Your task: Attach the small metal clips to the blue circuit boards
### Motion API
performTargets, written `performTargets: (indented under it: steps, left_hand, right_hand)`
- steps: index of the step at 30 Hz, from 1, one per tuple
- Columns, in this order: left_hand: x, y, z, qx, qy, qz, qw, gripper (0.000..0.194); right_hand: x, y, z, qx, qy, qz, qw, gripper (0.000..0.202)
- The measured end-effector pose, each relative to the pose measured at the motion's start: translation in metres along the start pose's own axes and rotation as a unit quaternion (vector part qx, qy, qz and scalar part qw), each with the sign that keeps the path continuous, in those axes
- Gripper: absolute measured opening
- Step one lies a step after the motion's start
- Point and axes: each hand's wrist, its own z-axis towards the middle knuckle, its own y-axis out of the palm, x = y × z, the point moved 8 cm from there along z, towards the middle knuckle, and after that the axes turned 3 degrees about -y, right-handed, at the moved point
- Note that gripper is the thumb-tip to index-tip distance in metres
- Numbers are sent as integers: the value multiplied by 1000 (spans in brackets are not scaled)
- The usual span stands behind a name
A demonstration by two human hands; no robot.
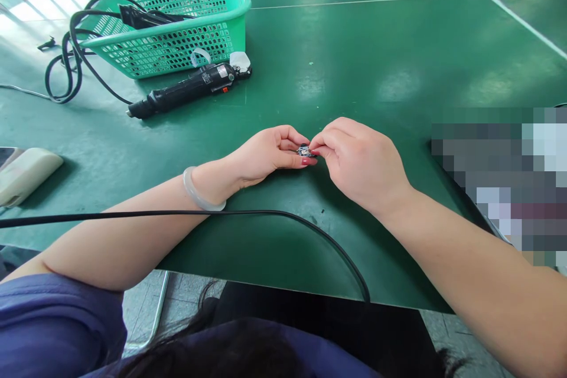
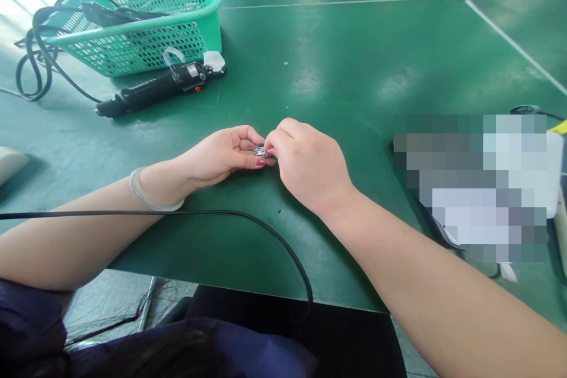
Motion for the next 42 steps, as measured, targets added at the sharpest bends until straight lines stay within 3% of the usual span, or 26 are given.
performTargets:
  steps: [26,32,37,42]
  left_hand:
    - [1,-1,-1,27,-33,-19,999,28]
    - [3,0,-3,31,-34,-7,999,51]
    - [3,-4,-5,47,-40,4,998,59]
    - [3,-2,-3,41,-19,-31,999,46]
  right_hand:
    - [9,-1,-4,-10,36,39,999,14]
    - [27,-4,1,12,53,16,998,14]
    - [43,-9,3,36,86,4,996,14]
    - [30,-5,4,30,68,43,996,12]
